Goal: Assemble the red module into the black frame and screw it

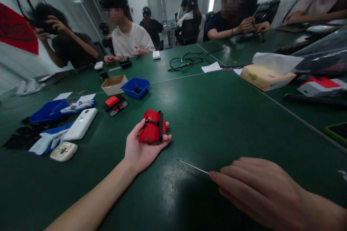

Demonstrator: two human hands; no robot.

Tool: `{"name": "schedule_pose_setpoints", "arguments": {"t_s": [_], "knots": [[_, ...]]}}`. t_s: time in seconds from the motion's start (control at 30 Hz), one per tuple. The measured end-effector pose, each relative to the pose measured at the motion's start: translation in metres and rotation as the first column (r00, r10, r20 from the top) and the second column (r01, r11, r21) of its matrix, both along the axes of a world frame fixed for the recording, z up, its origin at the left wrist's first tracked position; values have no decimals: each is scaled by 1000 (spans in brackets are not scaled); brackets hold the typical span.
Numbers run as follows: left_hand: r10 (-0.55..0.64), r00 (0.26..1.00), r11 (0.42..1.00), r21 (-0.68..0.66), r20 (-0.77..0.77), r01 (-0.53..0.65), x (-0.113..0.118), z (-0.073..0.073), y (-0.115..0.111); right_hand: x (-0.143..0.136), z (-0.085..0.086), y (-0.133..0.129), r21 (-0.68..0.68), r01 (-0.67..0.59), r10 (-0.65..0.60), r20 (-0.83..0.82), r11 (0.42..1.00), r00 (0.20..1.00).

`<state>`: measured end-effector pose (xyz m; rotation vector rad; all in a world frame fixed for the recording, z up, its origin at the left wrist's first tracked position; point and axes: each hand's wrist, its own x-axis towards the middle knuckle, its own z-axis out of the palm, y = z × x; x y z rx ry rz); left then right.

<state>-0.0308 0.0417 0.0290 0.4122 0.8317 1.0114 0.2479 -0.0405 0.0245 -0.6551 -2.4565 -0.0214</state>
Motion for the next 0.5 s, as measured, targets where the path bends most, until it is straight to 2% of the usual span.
{"name": "schedule_pose_setpoints", "arguments": {"t_s": [0.07, 0.1, 0.13, 0.17, 0.2, 0.23, 0.27, 0.3, 0.33, 0.37, 0.43, 0.5], "knots": [[14, 974, 992, 123, -226, 15, -2, 0, 1, -1, 2, 0, 0, -5, 5, -13, 1000, 1000], [56, 915, 973, 228, -399, 40, -7, 1, 3, -2, 2, 0, -4, -5, 5, -19, 1000, 1000], [135, 802, 932, 349, -582, 96, -14, 3, 5, -2, 3, 0, -6, -4, 4, -24, 1000, 1000], [252, 629, 865, 463, -736, 195, -24, 7, 9, -2, 4, 0, -6, 0, 0, -30, 1000, 1000], [406, 408, 771, 546, -818, 328, -37, 12, 13, -2, 5, 0, -5, 2, -2, -34, 1000, 999], [547, 190, 661, 559, -815, 501, -52, 18, 17, -3, 6, 0, 2, 1, -1, -41, 1000, 999], [633, 16, 564, 475, -774, 675, -67, 24, 22, -3, 7, -1, 9, 4, -4, -44, 1000, 999], [684, -126, 501, 337, -719, 797, -81, 31, 27, -4, 9, -1, 15, 5, -4, -46, 1000, 999], [708, -246, 476, 191, -662, 858, -94, 37, 31, -5, 10, -2, 21, 6, -5, -45, 1000, 999], [697, -366, 504, 58, -617, 862, -105, 42, 34, -6, 12, -2, 27, 7, -6, -46, 1000, 999], [602, -580, 624, -129, -548, 770, -119, 49, 39, -8, 15, -3, 38, 13, -11, -50, 999, 999], [499, -711, 722, -217, -495, 657, -126, 52, 42, -9, 18, -4, 43, 17, -16, -46, 999, 999]]}}
